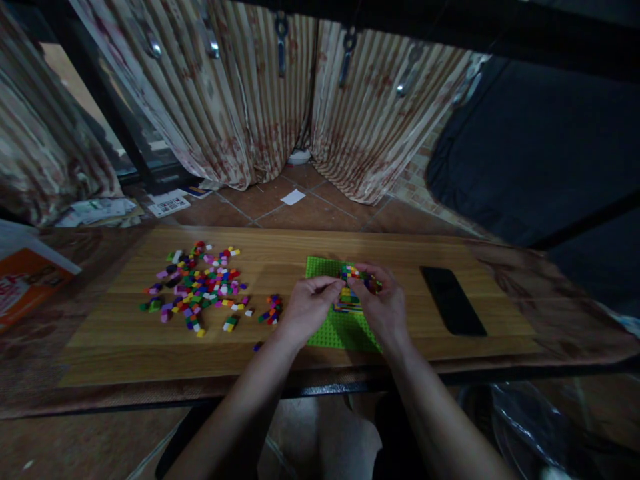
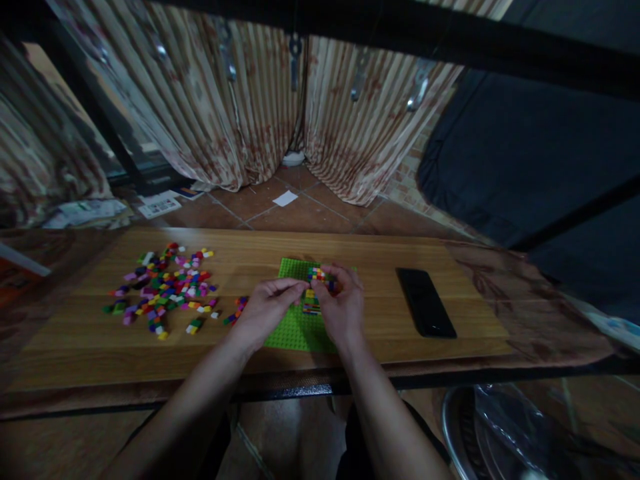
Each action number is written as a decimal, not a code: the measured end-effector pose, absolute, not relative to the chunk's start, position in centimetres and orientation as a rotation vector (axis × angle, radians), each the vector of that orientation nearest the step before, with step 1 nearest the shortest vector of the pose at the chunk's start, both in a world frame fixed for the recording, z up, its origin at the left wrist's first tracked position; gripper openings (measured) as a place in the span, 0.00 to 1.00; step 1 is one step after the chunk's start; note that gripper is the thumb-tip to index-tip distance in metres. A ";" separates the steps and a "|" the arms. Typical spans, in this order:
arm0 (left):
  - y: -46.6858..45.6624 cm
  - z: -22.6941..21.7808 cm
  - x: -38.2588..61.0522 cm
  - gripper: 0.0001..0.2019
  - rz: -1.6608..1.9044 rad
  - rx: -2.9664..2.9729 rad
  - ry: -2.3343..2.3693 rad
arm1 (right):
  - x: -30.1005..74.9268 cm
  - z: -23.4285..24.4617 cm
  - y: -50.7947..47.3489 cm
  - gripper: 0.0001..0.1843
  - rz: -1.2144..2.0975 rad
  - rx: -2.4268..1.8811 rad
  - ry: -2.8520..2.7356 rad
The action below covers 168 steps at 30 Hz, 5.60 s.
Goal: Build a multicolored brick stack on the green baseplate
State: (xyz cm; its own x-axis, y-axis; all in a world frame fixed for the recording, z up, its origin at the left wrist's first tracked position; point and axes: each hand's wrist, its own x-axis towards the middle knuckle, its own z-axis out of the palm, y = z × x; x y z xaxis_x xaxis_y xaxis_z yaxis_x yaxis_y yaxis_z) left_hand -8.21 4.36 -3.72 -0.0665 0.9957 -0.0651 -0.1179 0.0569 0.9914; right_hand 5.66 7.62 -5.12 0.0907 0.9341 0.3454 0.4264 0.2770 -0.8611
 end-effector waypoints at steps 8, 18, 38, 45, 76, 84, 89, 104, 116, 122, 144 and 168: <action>4.1 -3.2 -8.6 0.08 1.278 0.842 1.150 | 5.0 -5.4 7.3 0.11 0.653 -1.277 -1.452; 4.2 -1.9 -9.9 0.22 1.341 0.107 0.616 | 5.3 -3.5 5.6 0.08 0.312 -1.150 -1.559; 3.7 -2.5 -9.0 0.12 1.534 0.858 1.072 | 3.6 -2.6 4.1 0.07 0.055 -1.086 -2.001; 3.6 -2.6 -9.6 0.16 1.379 0.966 1.181 | 4.2 -2.7 4.5 0.06 0.046 -1.061 -2.022; 4.1 -3.9 -7.7 0.05 1.453 1.434 1.360 | 6.9 -3.4 7.0 0.10 0.758 -1.114 -1.159; 4.0 -3.8 -7.4 0.06 1.491 1.342 1.345 | 6.8 -3.4 7.0 0.09 0.804 -1.094 -1.172; 3.9 -3.6 -7.5 0.05 1.480 1.381 1.357 | 6.9 -3.5 6.9 0.09 0.816 -1.105 -1.179; 5.4 -4.0 -6.6 0.08 1.442 0.868 1.308 | 7.0 -3.6 6.9 0.08 0.801 -1.103 -1.191; 5.5 -3.9 -6.4 0.08 1.448 0.794 1.304 | 6.5 -2.7 6.4 0.04 0.891 -1.019 -1.080; 5.6 -3.9 -6.4 0.08 1.432 0.782 1.294 | 6.9 -2.4 6.6 0.04 0.956 -0.993 -0.968; 5.5 -5.2 -7.1 0.14 1.414 0.898 1.302 | 11.2 -3.5 6.2 0.09 1.163 -1.231 -1.256; 5.2 -5.0 -7.1 0.09 1.375 0.916 1.321 | 10.3 -3.9 6.8 0.10 1.362 -1.226 -0.980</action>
State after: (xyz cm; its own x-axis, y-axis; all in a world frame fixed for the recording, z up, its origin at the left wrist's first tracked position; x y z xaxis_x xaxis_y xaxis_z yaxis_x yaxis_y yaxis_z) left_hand -7.13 5.19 -5.04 -0.2336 0.9664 -0.1071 -0.1457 0.0741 0.9866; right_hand 10.34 6.82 -3.94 0.0310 0.9862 -0.1625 -0.1591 -0.1556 -0.9749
